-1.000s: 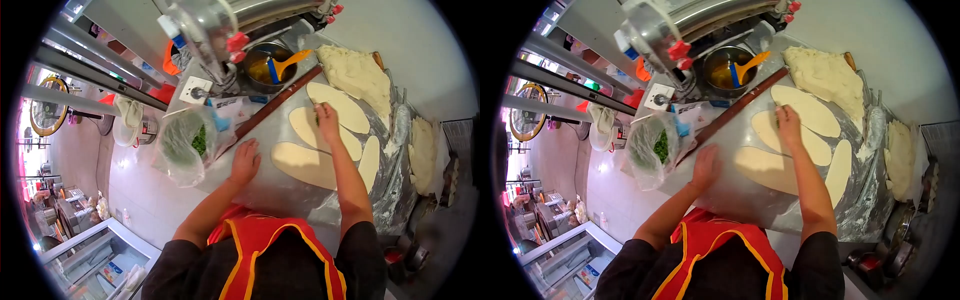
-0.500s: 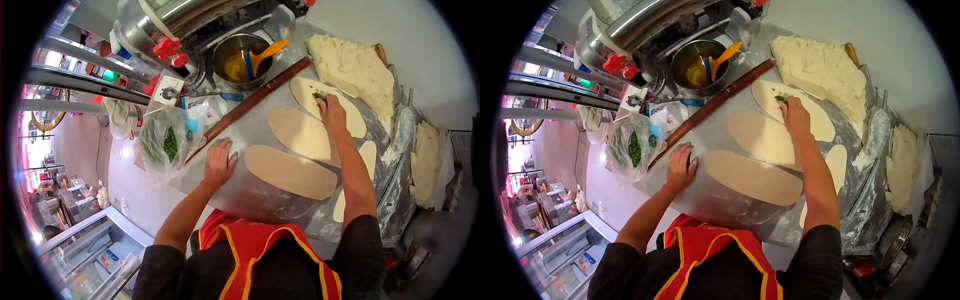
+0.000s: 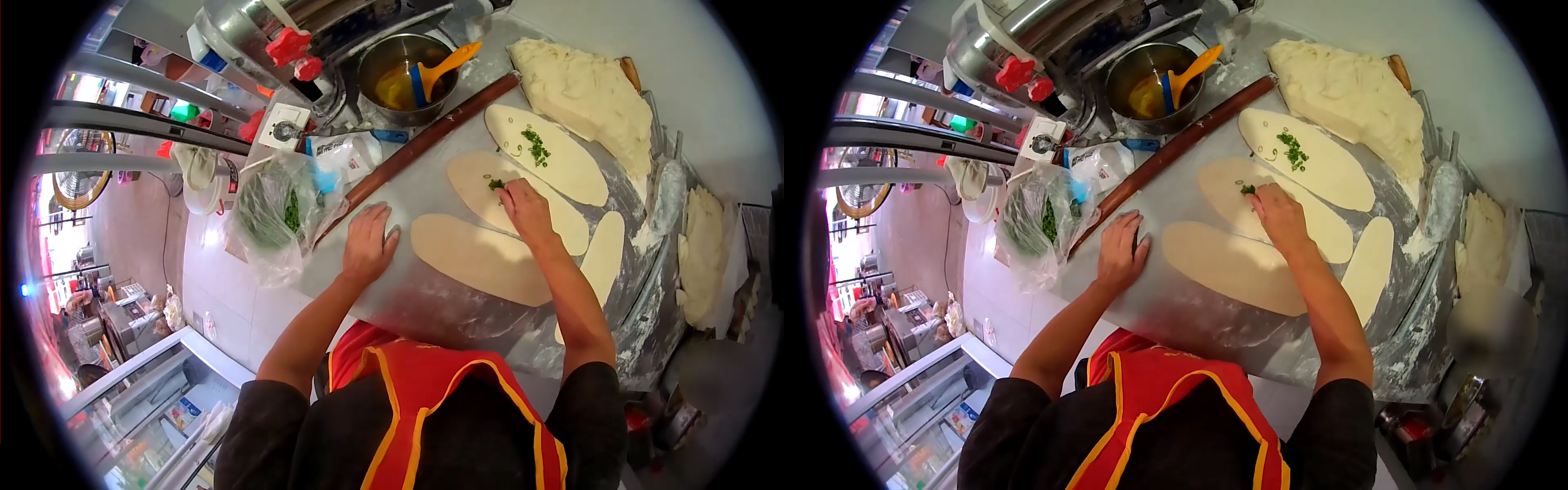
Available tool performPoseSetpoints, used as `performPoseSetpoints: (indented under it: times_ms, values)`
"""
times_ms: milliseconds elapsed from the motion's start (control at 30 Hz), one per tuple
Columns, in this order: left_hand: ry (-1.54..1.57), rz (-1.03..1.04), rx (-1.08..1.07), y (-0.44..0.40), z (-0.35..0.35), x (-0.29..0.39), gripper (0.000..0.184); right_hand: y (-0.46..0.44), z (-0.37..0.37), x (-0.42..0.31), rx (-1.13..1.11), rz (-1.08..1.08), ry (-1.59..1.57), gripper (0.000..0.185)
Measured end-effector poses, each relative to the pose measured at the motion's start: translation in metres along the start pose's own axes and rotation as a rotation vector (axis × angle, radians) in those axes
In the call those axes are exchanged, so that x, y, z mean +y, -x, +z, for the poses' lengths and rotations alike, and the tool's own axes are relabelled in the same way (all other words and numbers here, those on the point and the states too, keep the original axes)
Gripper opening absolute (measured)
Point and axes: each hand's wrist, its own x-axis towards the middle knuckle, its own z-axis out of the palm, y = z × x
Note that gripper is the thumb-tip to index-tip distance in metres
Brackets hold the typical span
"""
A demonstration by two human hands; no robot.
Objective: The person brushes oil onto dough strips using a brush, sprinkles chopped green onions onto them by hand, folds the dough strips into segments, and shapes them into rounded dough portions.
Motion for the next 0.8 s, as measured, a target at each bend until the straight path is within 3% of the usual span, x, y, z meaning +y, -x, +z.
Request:
performPoseSetpoints:
  times_ms: [133,267,367,500,600,700,800]
  values:
    - [0.025,-0.007,-0.007,0.002,-0.001,0.000,0.043,0.019,-0.004,-0.032,0.026,0.051,-0.115,0.014]
    - [0.049,0.003,-0.034,0.004,0.001,-0.005,0.044,0.040,0.006,-0.084,-0.022,-0.084,-0.095,0.011]
    - [0.044,-0.012,-0.065,0.007,0.003,-0.007,0.044,0.050,0.021,-0.094,-0.086,-0.104,-0.086,0.009]
    - [0.069,-0.009,-0.058,0.006,0.002,-0.006,0.045,0.055,0.021,-0.097,-0.010,-0.039,-0.188,0.006]
    - [0.077,0.004,-0.033,0.005,0.003,-0.005,0.044,0.063,0.029,-0.091,0.223,0.400,-0.476,0.009]
    - [0.097,-0.007,-0.028,0.004,0.003,-0.004,0.042,0.059,0.003,-0.071,0.314,0.900,-1.036,0.016]
    - [0.066,-0.021,-0.051,0.007,0.009,-0.008,0.041,0.075,-0.038,-0.041,0.450,0.985,-0.978,0.019]
